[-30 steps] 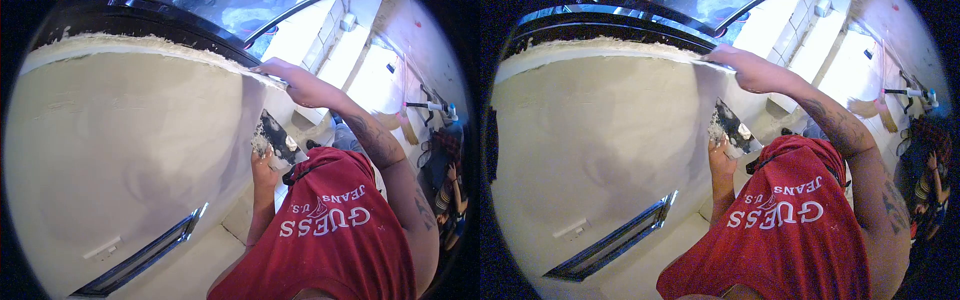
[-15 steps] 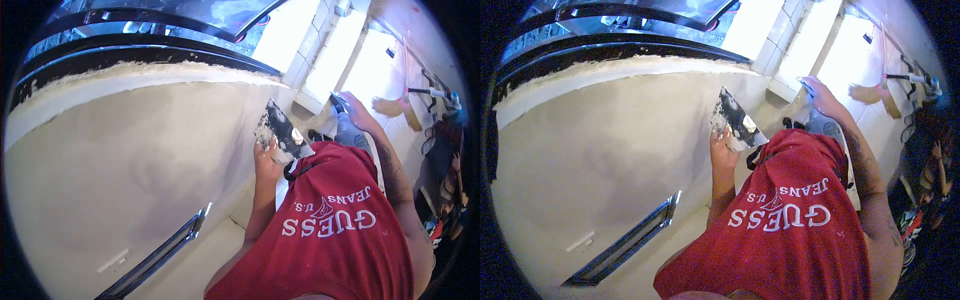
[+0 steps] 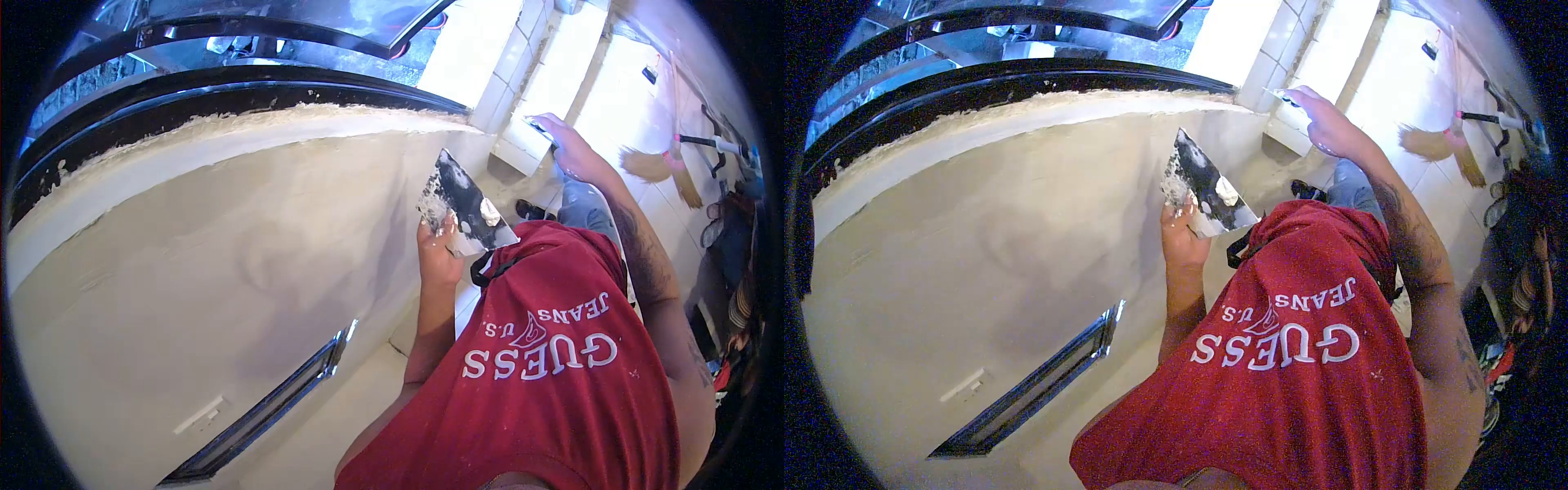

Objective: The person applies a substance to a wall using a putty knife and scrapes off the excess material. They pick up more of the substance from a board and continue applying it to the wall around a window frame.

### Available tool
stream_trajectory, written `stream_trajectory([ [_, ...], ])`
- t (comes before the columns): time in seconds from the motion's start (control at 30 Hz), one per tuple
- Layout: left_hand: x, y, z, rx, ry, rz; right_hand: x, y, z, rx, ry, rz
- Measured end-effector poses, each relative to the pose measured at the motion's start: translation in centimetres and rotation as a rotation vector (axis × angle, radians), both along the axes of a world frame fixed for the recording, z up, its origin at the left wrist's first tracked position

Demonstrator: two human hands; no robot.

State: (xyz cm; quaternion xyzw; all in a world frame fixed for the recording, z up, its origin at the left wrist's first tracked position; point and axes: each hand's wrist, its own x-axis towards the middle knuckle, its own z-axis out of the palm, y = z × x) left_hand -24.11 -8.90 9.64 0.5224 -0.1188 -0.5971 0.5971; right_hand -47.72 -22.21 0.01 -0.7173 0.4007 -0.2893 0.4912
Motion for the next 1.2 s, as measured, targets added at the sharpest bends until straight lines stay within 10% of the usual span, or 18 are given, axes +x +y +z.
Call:
stream_trajectory([
  [0.53,-0.7,-0.5,0.7,-0.021,-0.011,-0.036,0.9,-0.3,1.0,0.140,-0.077,0.007],
  [0.63,-0.7,-0.2,0.8,0.068,-0.206,-0.036,0.7,0.2,4.9,0.424,-0.165,-0.055],
  [0.7,1.9,1.2,-1.0,-0.345,-1.525,-0.514,0.4,0.6,6.8,0.503,-0.239,-0.057],
  [0.87,1.8,-2.7,-1.4,-0.629,-1.618,-0.555,-0.1,1.9,7.7,0.147,-0.301,0.015],
  [0.97,-2.0,-8.3,-2.8,-0.090,-0.167,-0.272,-0.8,1.7,8.9,-0.194,0.007,0.028],
  [1.2,-4.8,-14.8,-7.1,-0.148,-0.273,-0.524,-0.8,1.2,7.2,-0.225,0.351,0.082],
])
